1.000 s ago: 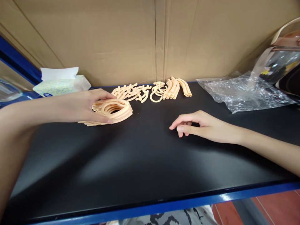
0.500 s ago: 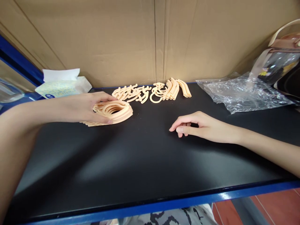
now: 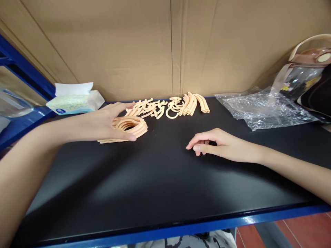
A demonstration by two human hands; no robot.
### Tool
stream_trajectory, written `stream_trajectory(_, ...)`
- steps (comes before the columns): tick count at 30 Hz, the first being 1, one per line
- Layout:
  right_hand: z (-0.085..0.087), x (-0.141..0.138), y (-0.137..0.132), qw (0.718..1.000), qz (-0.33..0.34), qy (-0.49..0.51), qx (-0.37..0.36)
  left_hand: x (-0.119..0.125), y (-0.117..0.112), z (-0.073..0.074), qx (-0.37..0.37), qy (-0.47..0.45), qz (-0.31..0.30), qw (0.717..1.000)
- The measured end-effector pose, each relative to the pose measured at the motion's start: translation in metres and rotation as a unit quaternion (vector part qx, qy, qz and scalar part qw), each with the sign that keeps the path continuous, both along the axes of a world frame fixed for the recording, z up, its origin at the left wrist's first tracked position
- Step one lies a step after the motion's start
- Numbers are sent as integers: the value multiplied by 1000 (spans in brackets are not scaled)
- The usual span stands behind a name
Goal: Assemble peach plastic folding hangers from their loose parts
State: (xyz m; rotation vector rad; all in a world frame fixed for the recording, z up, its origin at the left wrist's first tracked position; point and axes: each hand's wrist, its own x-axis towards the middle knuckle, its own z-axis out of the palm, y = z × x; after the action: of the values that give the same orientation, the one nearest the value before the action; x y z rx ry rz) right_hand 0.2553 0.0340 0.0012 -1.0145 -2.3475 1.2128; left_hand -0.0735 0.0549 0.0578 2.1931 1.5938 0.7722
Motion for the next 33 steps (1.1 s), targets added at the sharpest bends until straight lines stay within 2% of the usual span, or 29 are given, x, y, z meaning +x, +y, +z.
stream_trajectory(2,1,-1,0,1000,-1,-4,3,11,-2,-3,1,149,-50,988)
stream_trajectory(4,5,-3,0,1000,6,-19,16,27,-8,-9,100,198,-118,968)
stream_trajectory(6,13,-2,-1,997,27,-55,40,44,-16,-19,178,254,-159,937)
stream_trajectory(8,25,2,0,990,47,-114,70,59,-26,-32,194,294,-201,914)
stream_trajectory(10,37,8,2,976,29,-178,123,71,-33,-44,195,314,-223,902)
stream_trajectory(12,47,14,8,949,-31,-247,192,78,-35,-54,191,332,-242,891)
stream_trajectory(14,51,19,19,906,-109,-316,258,84,-32,-61,178,348,-237,890)
stream_trajectory(17,46,23,47,836,-221,-373,336,94,-24,-66,157,351,-201,901)
stream_trajectory(19,40,23,67,808,-275,-399,334,102,-18,-66,158,349,-176,907)
stream_trajectory(25,23,16,112,803,-335,-393,297,110,-15,-66,170,325,-106,924)
stream_trajectory(33,8,6,130,832,-342,-357,252,106,-18,-66,174,309,-117,927)
